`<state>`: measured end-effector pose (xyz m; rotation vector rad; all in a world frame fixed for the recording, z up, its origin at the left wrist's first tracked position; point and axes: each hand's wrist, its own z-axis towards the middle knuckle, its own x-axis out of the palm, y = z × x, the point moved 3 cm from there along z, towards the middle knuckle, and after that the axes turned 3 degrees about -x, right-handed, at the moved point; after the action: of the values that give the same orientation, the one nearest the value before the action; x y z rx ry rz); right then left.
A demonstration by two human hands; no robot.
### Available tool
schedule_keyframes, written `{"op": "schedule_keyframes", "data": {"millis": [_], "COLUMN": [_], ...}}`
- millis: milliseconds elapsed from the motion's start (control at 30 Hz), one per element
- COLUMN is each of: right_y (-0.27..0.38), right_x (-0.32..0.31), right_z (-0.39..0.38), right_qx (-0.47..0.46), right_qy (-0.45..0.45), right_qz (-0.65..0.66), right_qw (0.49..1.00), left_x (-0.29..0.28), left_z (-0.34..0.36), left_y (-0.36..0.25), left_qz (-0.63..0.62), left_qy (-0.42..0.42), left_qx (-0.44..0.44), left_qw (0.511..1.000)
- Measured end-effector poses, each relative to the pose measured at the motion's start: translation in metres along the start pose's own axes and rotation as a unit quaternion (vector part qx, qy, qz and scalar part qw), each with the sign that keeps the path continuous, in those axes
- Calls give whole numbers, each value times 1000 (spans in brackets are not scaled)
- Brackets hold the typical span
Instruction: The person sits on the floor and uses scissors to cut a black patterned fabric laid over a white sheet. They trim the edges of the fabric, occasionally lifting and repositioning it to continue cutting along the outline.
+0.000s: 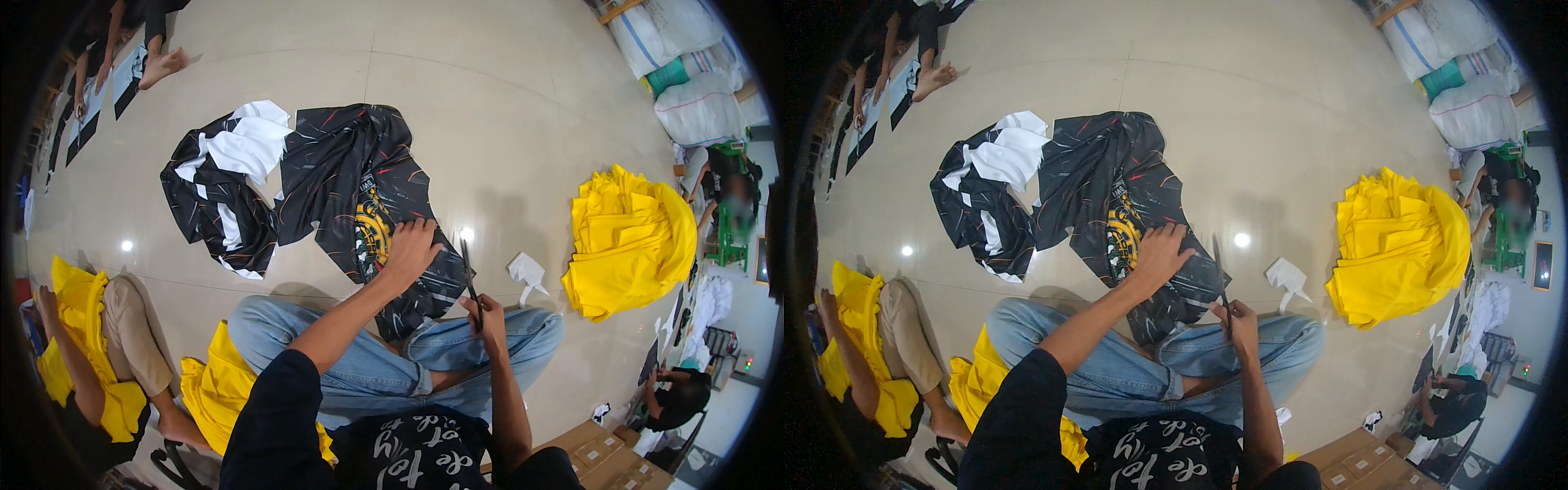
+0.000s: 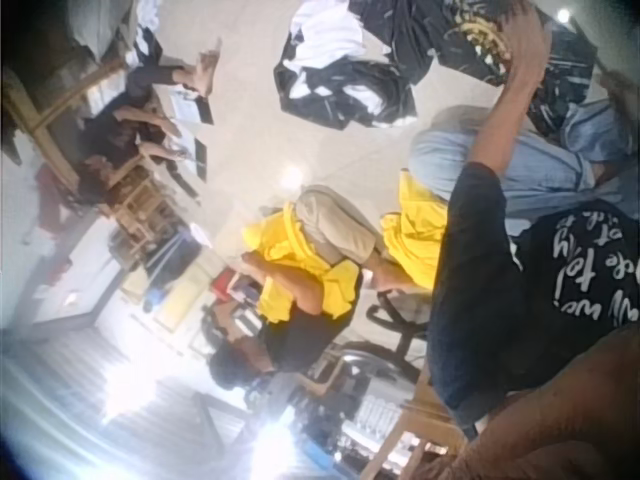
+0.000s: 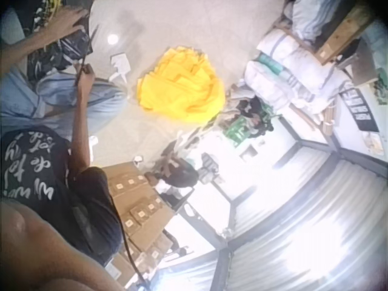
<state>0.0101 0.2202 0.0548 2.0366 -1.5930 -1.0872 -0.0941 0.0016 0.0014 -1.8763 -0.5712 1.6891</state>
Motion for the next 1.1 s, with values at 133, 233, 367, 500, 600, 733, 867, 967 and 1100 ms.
{"op": "schedule_keyframes", "data": {"millis": [133,233,367,500,600,733,867,967,1100], "right_y": [0,-6,0,2,-4,-2,2,11,17], "right_x": [3,0,-4,-4,-3,3,13,20,30], "right_z": [22,43,62,71,75,69,56,49,46], "right_qx": [10,-14,-40,-59,-86,-114,-64,-55,-75], "right_qy": [69,104,117,102,83,54,58,58,36], "right_qz": [-37,-55,-64,-111,-137,-157,-129,-121,-128], "right_qw": [997,993,990,987,983,979,988,989,988], "left_x": [19,16,10,9,12,13,13,14,17], "left_z": [1,4,4,4,5,6,5,5,5], "left_y": [20,21,19,19,21,23,23,24,26], "left_qz": [-66,-122,-151,-162,-146,-150,-151,-153,-149], "left_qy": [-34,-44,-39,-41,-52,-47,-52,-53,-57], "left_qx": [3,-2,-13,-16,-5,-7,-8,-5,-8], "left_qw": [997,992,988,986,988,988,987,987,987]}}
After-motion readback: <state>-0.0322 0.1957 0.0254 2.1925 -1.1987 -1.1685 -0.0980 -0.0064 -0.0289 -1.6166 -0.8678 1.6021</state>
